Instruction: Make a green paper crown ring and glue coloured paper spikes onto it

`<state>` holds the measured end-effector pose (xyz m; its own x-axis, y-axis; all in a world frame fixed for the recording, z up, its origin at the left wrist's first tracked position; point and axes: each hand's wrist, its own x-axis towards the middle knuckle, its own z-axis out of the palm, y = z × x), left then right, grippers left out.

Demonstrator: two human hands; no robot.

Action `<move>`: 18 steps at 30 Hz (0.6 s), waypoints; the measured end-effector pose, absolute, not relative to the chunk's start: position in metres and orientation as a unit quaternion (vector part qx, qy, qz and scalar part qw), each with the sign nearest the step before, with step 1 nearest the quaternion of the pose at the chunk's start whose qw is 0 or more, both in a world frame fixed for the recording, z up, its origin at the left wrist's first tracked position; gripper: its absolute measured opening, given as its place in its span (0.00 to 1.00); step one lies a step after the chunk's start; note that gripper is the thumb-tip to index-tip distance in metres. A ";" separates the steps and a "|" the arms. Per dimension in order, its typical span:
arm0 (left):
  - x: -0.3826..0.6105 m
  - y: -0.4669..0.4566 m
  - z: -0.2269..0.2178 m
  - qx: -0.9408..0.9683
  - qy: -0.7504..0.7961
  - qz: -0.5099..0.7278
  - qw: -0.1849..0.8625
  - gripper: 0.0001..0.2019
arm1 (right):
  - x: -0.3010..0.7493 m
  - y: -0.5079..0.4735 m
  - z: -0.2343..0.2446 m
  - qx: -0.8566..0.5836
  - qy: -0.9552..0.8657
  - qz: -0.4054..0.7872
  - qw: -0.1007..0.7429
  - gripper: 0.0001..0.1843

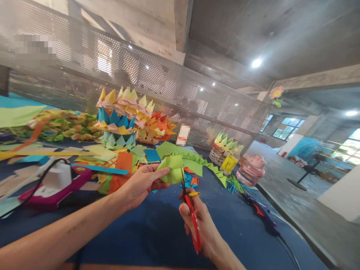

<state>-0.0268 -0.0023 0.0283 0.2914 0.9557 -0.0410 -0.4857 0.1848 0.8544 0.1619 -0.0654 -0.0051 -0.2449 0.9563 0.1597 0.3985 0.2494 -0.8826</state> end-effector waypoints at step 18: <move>-0.025 -0.006 0.029 0.393 0.317 0.495 0.707 0.04 | 0.146 -0.070 -0.003 -0.570 -0.592 0.398 0.408 0.32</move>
